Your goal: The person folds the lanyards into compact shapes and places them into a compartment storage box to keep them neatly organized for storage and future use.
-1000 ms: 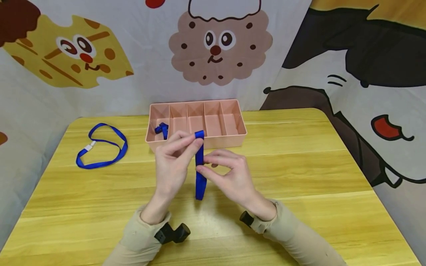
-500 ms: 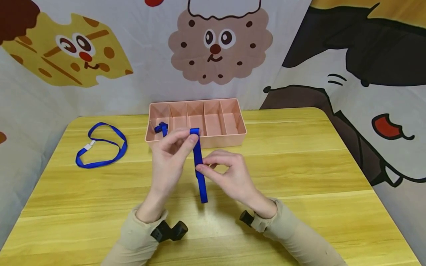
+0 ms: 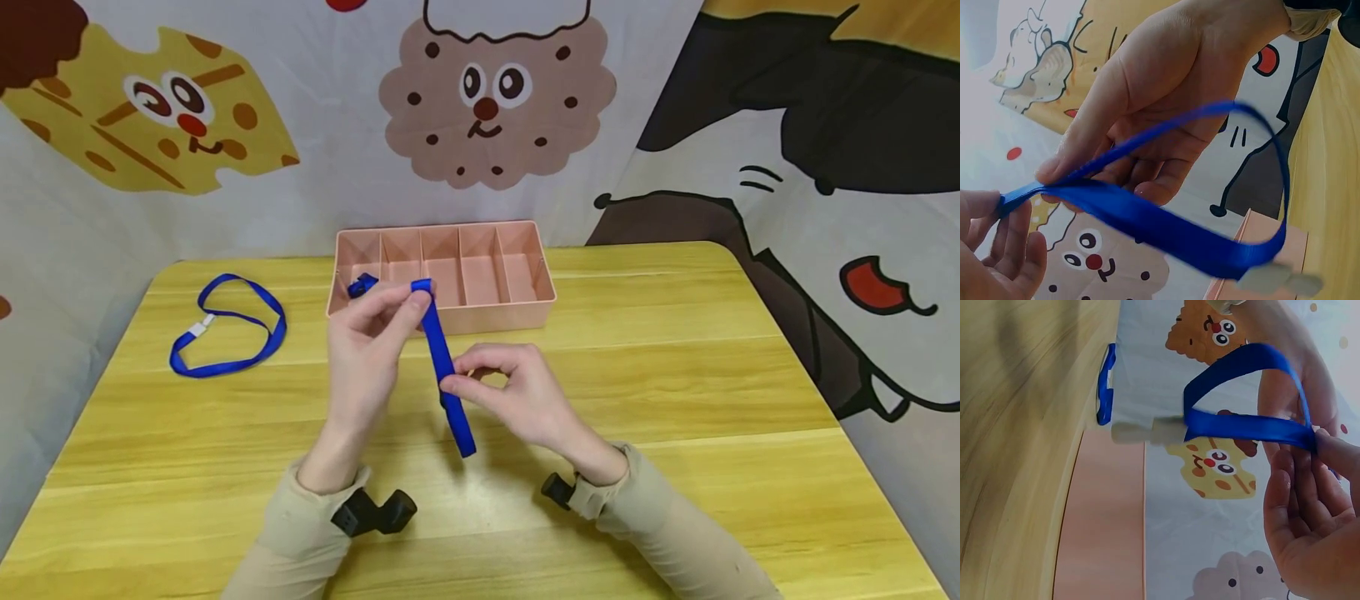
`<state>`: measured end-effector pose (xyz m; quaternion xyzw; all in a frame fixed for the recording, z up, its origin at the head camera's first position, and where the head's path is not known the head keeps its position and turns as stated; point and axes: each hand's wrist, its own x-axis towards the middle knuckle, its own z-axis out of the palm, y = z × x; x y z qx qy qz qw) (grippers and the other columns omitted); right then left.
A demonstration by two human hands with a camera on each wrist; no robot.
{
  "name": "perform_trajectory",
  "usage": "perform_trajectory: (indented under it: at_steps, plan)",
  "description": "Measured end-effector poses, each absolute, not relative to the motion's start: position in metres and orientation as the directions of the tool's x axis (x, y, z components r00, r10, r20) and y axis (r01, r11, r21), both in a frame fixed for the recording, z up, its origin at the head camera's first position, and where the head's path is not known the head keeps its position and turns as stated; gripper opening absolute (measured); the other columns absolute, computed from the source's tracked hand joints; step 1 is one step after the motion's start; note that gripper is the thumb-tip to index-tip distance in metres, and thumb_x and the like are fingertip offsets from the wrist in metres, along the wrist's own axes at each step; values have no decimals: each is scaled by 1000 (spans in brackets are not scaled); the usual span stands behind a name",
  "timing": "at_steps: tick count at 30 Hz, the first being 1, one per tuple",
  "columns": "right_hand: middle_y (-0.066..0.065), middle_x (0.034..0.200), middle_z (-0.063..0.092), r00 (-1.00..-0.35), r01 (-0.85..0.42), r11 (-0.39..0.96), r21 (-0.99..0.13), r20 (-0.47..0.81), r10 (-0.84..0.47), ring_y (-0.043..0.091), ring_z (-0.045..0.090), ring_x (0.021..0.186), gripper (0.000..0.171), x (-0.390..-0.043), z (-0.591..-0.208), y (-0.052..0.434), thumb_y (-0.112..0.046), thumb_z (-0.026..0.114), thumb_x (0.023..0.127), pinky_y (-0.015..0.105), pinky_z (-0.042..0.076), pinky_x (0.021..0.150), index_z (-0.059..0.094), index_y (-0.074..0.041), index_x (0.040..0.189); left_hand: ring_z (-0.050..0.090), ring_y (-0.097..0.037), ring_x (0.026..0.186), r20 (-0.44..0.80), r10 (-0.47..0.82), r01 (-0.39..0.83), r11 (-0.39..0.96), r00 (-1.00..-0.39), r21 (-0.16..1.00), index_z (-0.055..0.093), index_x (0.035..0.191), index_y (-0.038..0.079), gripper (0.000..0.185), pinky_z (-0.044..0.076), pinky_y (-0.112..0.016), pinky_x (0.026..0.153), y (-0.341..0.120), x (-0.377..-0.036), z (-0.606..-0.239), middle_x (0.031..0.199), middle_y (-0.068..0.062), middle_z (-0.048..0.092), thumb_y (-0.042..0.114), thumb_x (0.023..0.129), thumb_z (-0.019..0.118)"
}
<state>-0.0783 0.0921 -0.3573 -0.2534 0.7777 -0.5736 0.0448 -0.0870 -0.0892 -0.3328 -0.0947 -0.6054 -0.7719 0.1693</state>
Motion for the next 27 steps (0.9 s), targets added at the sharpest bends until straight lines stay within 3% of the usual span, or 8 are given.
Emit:
perform_trajectory:
  at_steps: [8,18,27]
  plan:
    - [13,87,79,-853,-302,217,-928,162,-497,5,68,80,6,-81,-356,94,-6,77,94,28,61,76,79,-1,97,67,-3,74,310,-212,354,-220,-927,909,82,90,25,35,60,-19,71,-94,-91,-330,89,12,76,-5,98,67]
    - [9,88,79,-816,-258,258,-931,67,-575,5,66,79,5,-81,-355,92,-9,77,95,23,57,72,80,-5,96,70,-5,76,286,-260,354,-272,-922,895,84,93,16,29,62,-21,74,-101,-94,-328,95,7,79,-5,99,65]
    - [10,85,78,-813,-245,274,-930,43,-581,3,66,81,7,-79,-359,90,-11,78,94,22,56,74,80,-4,96,72,-5,74,262,-323,355,-276,-909,893,83,95,9,17,63,-22,76,-111,-98,-326,88,6,79,2,100,68]
